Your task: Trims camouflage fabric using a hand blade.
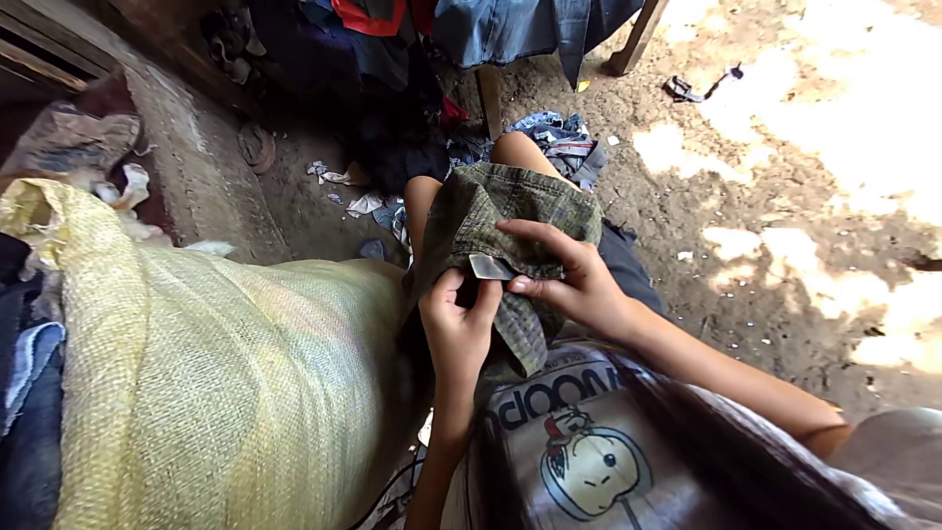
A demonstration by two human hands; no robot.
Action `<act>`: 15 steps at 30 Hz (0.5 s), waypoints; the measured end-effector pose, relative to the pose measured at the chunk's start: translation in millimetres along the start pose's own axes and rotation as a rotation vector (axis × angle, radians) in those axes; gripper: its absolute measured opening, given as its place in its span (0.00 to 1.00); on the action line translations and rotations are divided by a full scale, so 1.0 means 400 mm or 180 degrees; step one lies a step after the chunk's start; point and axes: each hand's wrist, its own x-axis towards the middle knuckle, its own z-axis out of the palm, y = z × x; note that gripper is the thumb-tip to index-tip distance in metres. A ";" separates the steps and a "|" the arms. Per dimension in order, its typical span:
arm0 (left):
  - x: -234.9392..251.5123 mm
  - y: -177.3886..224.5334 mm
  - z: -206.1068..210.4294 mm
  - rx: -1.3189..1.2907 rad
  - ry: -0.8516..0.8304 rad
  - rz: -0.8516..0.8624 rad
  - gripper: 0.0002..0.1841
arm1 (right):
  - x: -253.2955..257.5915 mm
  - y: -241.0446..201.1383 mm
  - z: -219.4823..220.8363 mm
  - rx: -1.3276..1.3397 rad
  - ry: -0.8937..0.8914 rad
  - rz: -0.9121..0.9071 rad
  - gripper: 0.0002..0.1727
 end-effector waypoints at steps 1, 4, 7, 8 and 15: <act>0.001 0.002 -0.003 -0.0021 -0.0008 -0.0025 0.06 | -0.002 0.002 -0.001 -0.0010 0.0000 -0.0013 0.31; 0.005 0.002 -0.007 0.0040 -0.0017 -0.0015 0.08 | -0.010 0.010 -0.007 -0.0177 0.0026 -0.0039 0.31; 0.003 -0.004 -0.006 0.0136 -0.0059 0.0038 0.05 | -0.010 0.012 -0.007 -0.0255 0.0025 -0.0042 0.31; 0.002 -0.007 -0.006 0.0162 -0.0092 0.0052 0.04 | -0.007 0.012 -0.005 -0.0238 0.0008 -0.0030 0.32; 0.012 -0.019 -0.026 0.0053 -0.0324 0.0003 0.05 | 0.004 0.009 -0.019 0.0843 -0.0314 0.0362 0.16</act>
